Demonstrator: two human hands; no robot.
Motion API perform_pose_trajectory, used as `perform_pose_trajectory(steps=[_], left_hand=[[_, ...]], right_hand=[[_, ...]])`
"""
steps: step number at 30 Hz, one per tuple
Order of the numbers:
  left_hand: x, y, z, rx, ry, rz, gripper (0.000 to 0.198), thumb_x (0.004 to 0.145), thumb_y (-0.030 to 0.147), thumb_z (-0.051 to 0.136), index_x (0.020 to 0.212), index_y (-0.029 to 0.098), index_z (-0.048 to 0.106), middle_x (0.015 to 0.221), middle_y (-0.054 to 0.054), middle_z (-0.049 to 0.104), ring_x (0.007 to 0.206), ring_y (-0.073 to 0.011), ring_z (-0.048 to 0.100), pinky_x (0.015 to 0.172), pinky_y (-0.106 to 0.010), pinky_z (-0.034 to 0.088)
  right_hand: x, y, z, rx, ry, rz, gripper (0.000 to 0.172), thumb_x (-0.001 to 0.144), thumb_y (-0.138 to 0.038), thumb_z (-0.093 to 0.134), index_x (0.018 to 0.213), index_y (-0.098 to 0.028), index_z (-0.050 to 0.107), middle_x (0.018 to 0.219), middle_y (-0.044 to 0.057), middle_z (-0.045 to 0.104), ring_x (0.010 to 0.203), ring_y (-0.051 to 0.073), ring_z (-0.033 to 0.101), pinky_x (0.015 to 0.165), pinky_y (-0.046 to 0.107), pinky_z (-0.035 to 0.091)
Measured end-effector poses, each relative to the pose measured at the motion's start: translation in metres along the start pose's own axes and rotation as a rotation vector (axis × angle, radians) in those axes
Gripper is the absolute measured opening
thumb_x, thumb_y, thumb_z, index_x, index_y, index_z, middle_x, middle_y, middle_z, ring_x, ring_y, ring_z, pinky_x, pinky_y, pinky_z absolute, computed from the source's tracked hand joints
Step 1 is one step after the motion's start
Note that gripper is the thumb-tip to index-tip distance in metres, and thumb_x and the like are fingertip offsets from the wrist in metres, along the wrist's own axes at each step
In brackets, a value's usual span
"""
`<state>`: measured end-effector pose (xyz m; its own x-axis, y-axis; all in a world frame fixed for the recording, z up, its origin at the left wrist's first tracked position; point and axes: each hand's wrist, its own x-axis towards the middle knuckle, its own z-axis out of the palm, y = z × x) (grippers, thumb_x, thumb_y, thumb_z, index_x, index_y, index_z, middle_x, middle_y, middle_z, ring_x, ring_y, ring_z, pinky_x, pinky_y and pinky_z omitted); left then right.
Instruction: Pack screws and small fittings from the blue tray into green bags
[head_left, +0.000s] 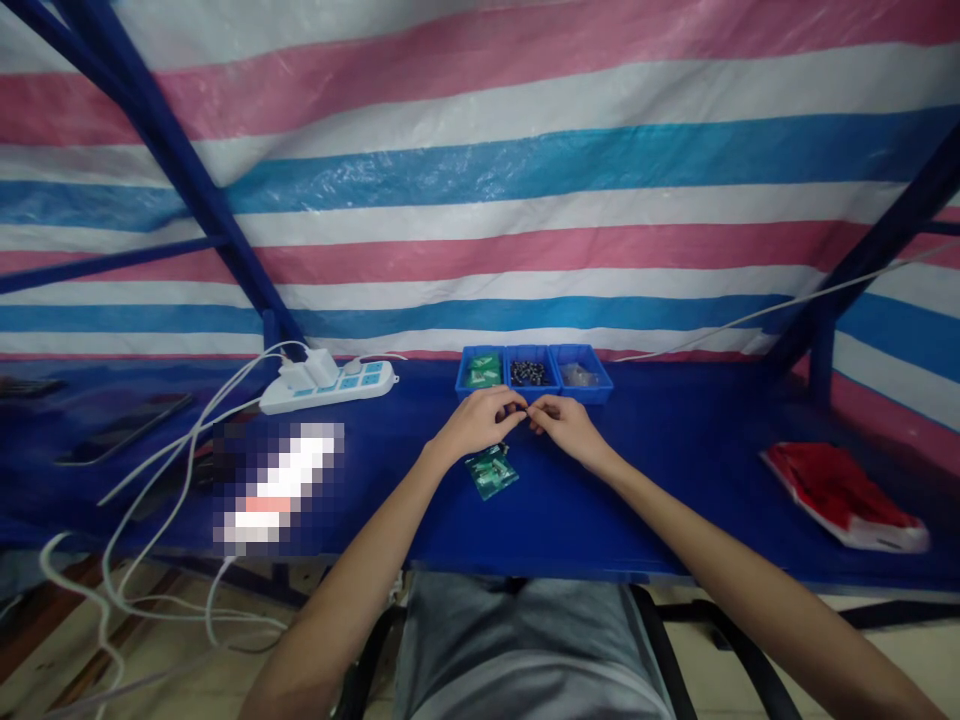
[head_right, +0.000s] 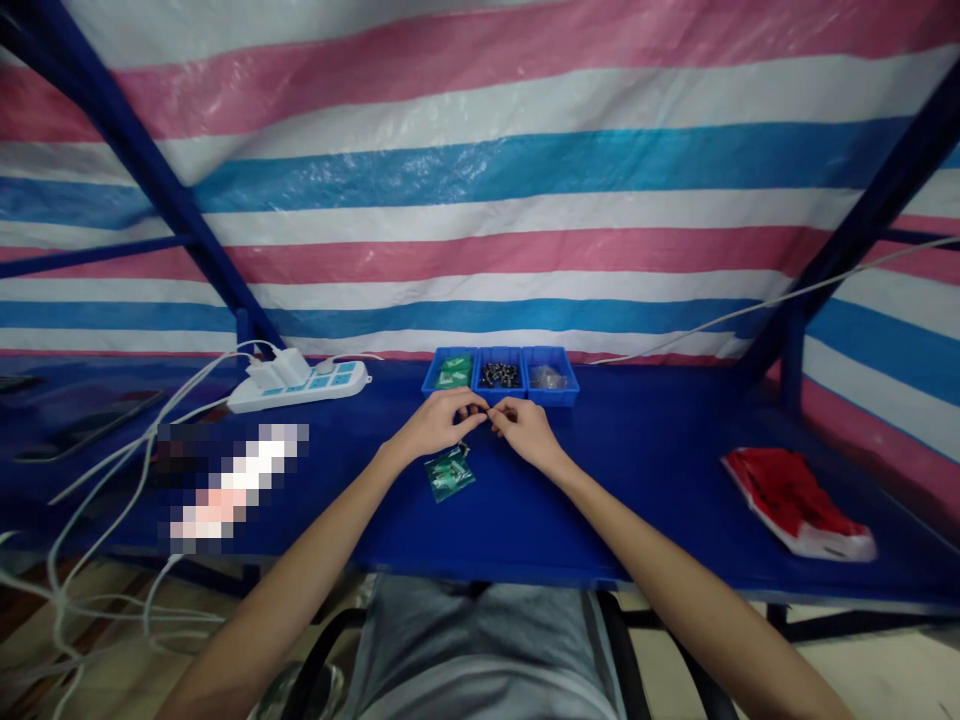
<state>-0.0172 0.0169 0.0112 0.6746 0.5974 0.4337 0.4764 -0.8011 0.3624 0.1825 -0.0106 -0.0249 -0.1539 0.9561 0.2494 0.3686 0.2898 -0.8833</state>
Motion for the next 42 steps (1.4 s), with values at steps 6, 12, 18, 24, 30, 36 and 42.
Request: perform_pose_trajectory(steps=[6,12,18,24,30,36,42], left_hand=[[0.0,-0.002,0.002,-0.001,0.0,-0.008,0.017,0.093,0.029,0.062,0.105,0.02,0.068,0.093,-0.003,0.066,0.082,-0.0158,0.061,0.071,-0.026,0.046],[0.001,-0.002,0.001,0.009,0.002,0.011,0.022,0.099,0.03,0.053,0.109,0.019,0.069,0.1,-0.006,0.068,0.089,-0.018,0.064,0.076,-0.028,0.048],[0.002,-0.001,0.001,-0.009,0.024,0.027,0.025,0.102,0.028,0.047,0.103,0.019,0.07,0.102,-0.006,0.069,0.093,-0.0185,0.064,0.08,-0.03,0.048],[0.003,0.0,-0.001,-0.103,0.038,-0.013,0.024,0.101,0.031,0.049,0.102,0.02,0.069,0.099,-0.005,0.07,0.088,-0.0175,0.065,0.076,-0.028,0.049],[0.004,0.003,0.001,-0.276,0.046,-0.097,0.021,0.099,0.031,0.049,0.106,0.02,0.066,0.096,-0.003,0.071,0.072,-0.0132,0.065,0.069,-0.025,0.051],[0.004,0.002,0.002,-0.321,0.061,-0.117,0.022,0.098,0.03,0.051,0.106,0.019,0.068,0.094,-0.003,0.072,0.072,-0.0133,0.067,0.07,-0.025,0.053],[0.005,-0.001,0.004,-0.275,0.114,-0.095,0.022,0.094,0.026,0.059,0.111,0.021,0.072,0.109,-0.005,0.074,0.094,-0.0182,0.069,0.076,-0.028,0.053]], right_hand=[[0.0,0.001,0.0,0.039,-0.011,0.005,0.02,0.089,-0.034,0.056,0.083,-0.018,0.067,0.07,0.002,0.069,0.064,0.017,0.065,0.065,0.027,0.048],[-0.002,-0.002,-0.001,-0.07,-0.046,-0.037,0.02,0.092,-0.028,0.051,0.079,-0.019,0.063,0.072,0.002,0.071,0.064,0.016,0.066,0.064,0.026,0.046],[-0.007,-0.009,0.002,-0.214,-0.044,-0.113,0.018,0.092,-0.025,0.054,0.078,-0.019,0.063,0.07,0.0,0.07,0.062,0.015,0.063,0.062,0.024,0.042],[-0.009,-0.015,0.003,-0.285,-0.015,-0.179,0.021,0.095,-0.021,0.05,0.077,-0.019,0.063,0.069,0.0,0.069,0.062,0.014,0.061,0.062,0.024,0.039],[-0.009,-0.015,0.003,-0.225,-0.02,-0.181,0.015,0.091,-0.016,0.051,0.085,-0.02,0.064,0.076,0.0,0.071,0.068,0.015,0.065,0.065,0.024,0.041],[-0.009,-0.016,0.003,-0.192,-0.013,-0.179,0.015,0.089,-0.014,0.05,0.086,-0.02,0.064,0.077,0.0,0.072,0.069,0.016,0.066,0.067,0.025,0.043],[-0.008,-0.012,0.004,-0.154,-0.027,-0.183,0.017,0.088,-0.014,0.049,0.092,-0.019,0.064,0.082,0.002,0.071,0.071,0.017,0.066,0.07,0.027,0.046]])
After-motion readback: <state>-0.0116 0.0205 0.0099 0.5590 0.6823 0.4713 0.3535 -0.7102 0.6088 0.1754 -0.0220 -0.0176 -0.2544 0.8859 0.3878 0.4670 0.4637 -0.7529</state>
